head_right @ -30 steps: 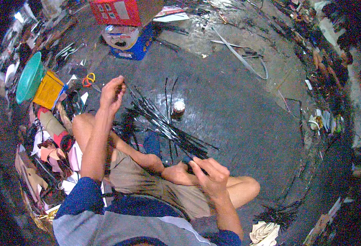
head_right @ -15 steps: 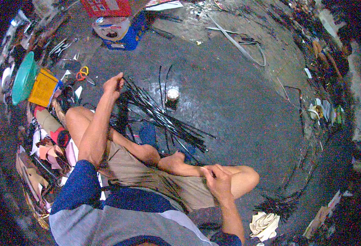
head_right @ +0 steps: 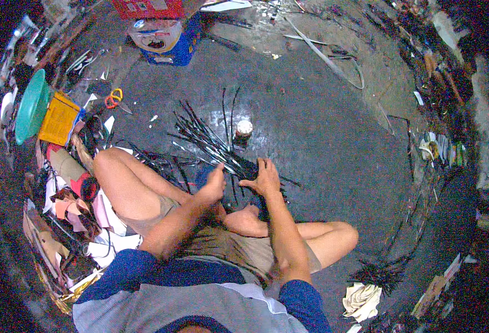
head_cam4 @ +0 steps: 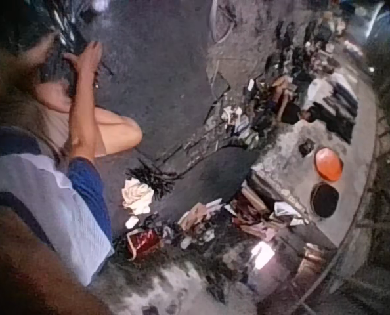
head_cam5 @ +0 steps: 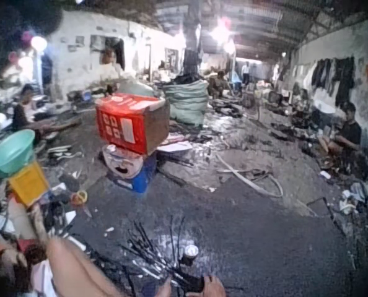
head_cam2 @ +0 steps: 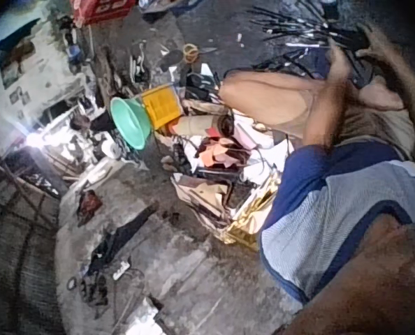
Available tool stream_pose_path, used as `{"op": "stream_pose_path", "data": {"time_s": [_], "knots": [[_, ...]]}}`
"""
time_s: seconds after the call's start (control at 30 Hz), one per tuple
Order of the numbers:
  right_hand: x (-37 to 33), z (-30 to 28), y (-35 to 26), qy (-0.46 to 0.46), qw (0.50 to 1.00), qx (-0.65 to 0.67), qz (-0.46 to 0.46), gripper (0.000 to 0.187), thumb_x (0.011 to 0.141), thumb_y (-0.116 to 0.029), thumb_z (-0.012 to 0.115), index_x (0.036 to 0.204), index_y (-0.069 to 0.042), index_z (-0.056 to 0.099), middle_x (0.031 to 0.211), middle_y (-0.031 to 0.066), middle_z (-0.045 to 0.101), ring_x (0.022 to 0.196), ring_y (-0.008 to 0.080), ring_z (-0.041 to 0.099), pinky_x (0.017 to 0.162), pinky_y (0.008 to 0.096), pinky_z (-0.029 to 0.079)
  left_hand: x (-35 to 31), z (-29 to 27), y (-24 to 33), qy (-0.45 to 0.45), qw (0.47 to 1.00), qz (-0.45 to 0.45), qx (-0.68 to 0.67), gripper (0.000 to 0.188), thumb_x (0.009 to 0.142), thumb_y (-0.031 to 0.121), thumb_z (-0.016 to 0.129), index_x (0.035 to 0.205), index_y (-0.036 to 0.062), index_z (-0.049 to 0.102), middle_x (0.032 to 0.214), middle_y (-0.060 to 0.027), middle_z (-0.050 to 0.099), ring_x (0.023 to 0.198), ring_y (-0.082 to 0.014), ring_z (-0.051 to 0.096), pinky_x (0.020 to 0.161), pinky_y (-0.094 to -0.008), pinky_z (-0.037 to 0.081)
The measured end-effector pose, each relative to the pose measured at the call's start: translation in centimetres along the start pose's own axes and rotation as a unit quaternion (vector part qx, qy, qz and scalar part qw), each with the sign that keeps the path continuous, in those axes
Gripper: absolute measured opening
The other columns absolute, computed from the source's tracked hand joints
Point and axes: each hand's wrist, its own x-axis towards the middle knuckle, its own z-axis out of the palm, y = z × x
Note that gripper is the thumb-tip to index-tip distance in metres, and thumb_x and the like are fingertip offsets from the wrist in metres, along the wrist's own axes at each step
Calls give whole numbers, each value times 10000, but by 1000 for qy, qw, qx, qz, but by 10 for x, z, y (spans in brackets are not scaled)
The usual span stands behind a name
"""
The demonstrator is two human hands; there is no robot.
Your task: The person sits on the floor and repeatedly picks up black cable strips, rubs them against a small white cylindrical object, and places them on the floor. The person handles the cables one at a time in a repetitive manner.
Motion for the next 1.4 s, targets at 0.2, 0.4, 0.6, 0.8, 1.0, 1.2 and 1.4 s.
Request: {"op": "stream_pose_path", "data": {"time_s": [0.2, 0.4, 0.6, 0.8, 1.0, 1.2, 1.4], "knots": [[16, 44, -68, -39, 998, -42, 16, 1007, 575, -677, 862, 1239, 21, 568, 1257, 211, 553, 1199, 392, 551, 979, 497, 492, 65, -18, -12, 25, 999, -13, -43, 738, 916, 565, 655, 1290, -71, 634, 1292, -217, 649, 1104, -364, 652, 904, -491, 506], [3, 84, -69, -57, 994, 6, 89, 564, 756, -294, 773, 1209, -3, 604, 1186, 216, 624, 1138, 408, 616, 948, 497, 522, 45, -13, -13, -58, 998, 26, 24, 602, 873, 607, 694, 1104, 52, 679, 975, -89, 686, 757, -189, 627, 613, -346, 412], [21, 50, -73, -121, 989, 44, 72, 413, 788, -308, 716, 1048, 13, 708, 1066, 293, 714, 1010, 461, 695, 884, 537, 561, 31, -43, 8, -109, 994, -11, -28, 830, 831, 682, 704, 1276, -9, 593, 1175, -170, 712, 1080, -269, 679, 918, -427, 471], [-4, -102, -56, -97, 995, 12, 28, 339, 788, -265, 735, 1002, -3, 724, 981, 286, 720, 972, 452, 697, 863, 539, 554, -60, -24, 29, -326, 941, 13, 93, 905, 854, 751, 636, 1427, 58, 537, 1298, -122, 667, 1213, -236, 601, 994, -406, 454], [-89, -262, 12, -64, 992, 1, 107, 334, 767, -264, 762, 983, -13, 720, 938, 246, 729, 926, 435, 702, 817, 525, 554, -105, -14, 16, -370, 768, 324, 410, 441, 871, 191, 790, 1224, -42, 666, 999, -50, 721, 877, -116, 653, 791, -286, 541], [-262, -415, 78, 1, 945, 125, 302, 311, 835, -255, 794, 884, 36, 695, 741, 81, 714, 627, 142, 675, 558, 329, 549, -104, -5, 8, -363, 646, 395, 543, 526, 776, 147, 843, 1228, -47, 656, 1044, -130, 718, 955, -213, 684, 863, -352, 552], [-402, -506, 117, 272, 804, 164, 504, 241, 848, -189, 821, 894, 21, 713, 710, 22, 657, 575, 85, 606, 500, 264, 492, -139, 3, 35, -344, 553, 501, 570, 526, 774, 179, 834, 1226, -24, 657, 1145, -222, 698, 1047, -373, 691, 902, -438, 550]]}}
